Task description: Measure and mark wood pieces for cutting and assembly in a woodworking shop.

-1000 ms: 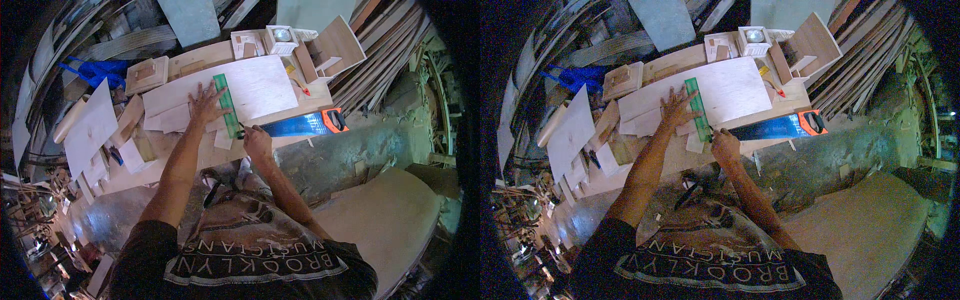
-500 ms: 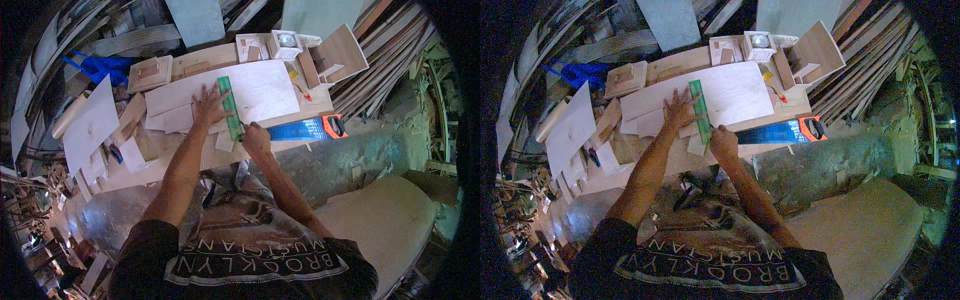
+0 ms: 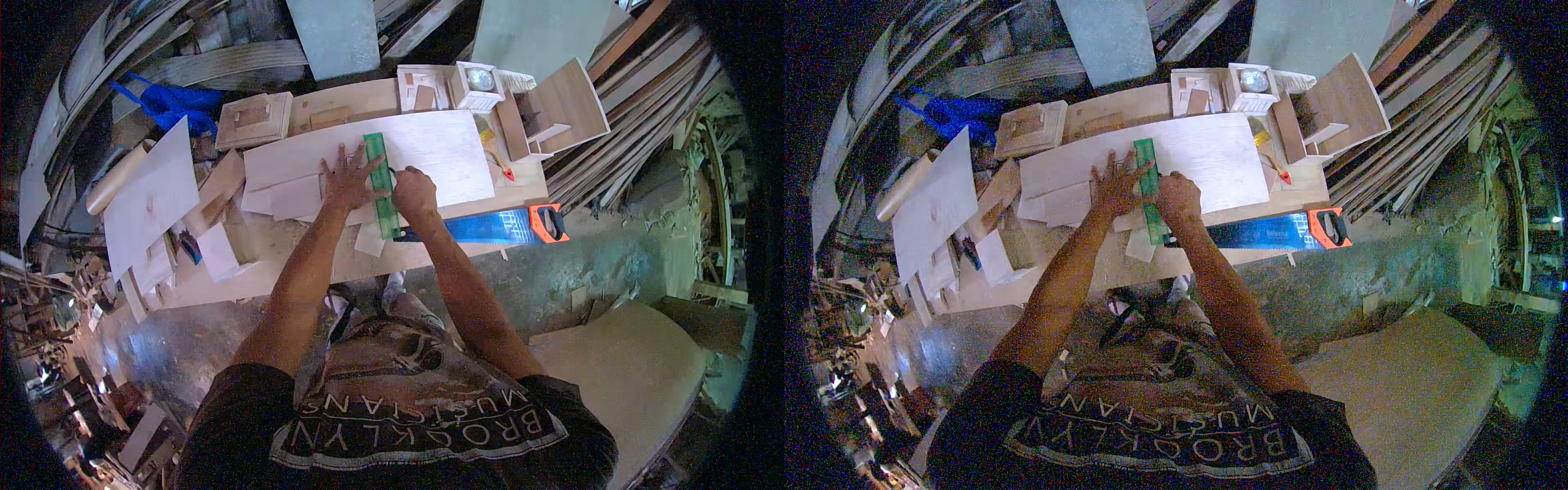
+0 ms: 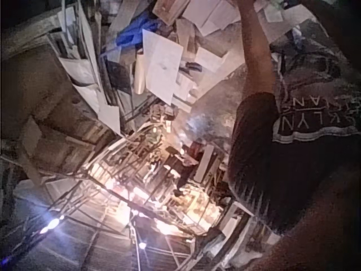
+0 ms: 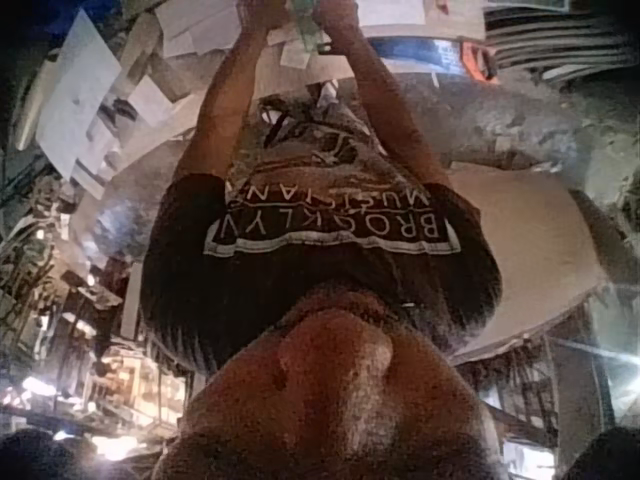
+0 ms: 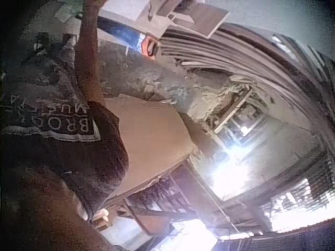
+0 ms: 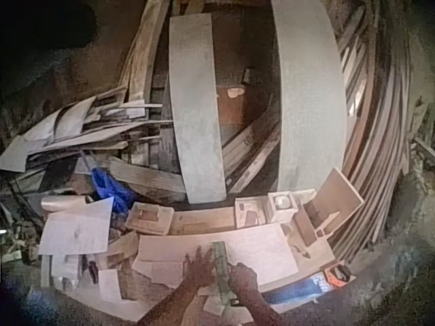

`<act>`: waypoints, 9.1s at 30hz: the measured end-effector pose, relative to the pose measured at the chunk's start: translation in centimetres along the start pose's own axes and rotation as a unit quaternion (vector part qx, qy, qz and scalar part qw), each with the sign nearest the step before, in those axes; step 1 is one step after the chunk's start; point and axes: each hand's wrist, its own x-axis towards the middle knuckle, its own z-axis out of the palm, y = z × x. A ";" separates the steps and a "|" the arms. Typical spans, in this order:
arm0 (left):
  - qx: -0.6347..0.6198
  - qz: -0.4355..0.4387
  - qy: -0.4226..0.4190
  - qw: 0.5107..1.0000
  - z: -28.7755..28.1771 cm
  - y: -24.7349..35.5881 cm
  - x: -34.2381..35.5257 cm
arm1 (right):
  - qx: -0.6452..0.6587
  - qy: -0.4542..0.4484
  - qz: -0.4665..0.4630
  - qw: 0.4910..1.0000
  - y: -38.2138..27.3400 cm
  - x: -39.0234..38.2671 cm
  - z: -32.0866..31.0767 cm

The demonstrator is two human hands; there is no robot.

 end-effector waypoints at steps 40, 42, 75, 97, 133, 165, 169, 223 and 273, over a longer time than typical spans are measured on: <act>-0.047 0.013 0.001 0.999 -0.5 0.0 -0.2 | 0.263 0.116 0.095 0.953 2.5 -10.2 3.3; -0.045 0.011 0.017 0.999 -0.7 0.0 -0.3 | 0.267 0.124 0.108 0.949 2.6 -10.0 5.6; -0.230 -0.110 0.319 0.913 2.8 -6.0 -3.4 | 0.581 0.001 0.127 0.804 13.4 -3.9 -1.1; -0.240 0.028 0.081 0.967 -4.3 -8.4 8.1 | 0.572 0.191 0.379 0.702 13.8 -26.3 -2.0; -0.194 -0.305 0.305 0.881 2.4 -8.3 -2.8 | 0.715 0.072 0.341 0.606 -2.0 -12.9 4.6; -0.114 0.108 0.075 0.985 0.1 -10.7 1.7 | 0.407 0.105 0.181 0.889 -4.9 -8.1 10.1; -0.117 0.112 0.065 0.985 0.0 -10.7 1.8 | 0.370 0.118 0.165 0.907 -5.3 -8.3 9.5; -0.056 0.114 -0.006 0.992 0.2 -10.4 2.8 | 0.370 0.118 0.127 0.913 -5.0 -9.0 9.7; -0.048 0.116 -0.012 0.992 0.3 -10.5 2.9 | 0.344 0.115 0.099 0.927 -4.7 -9.4 9.7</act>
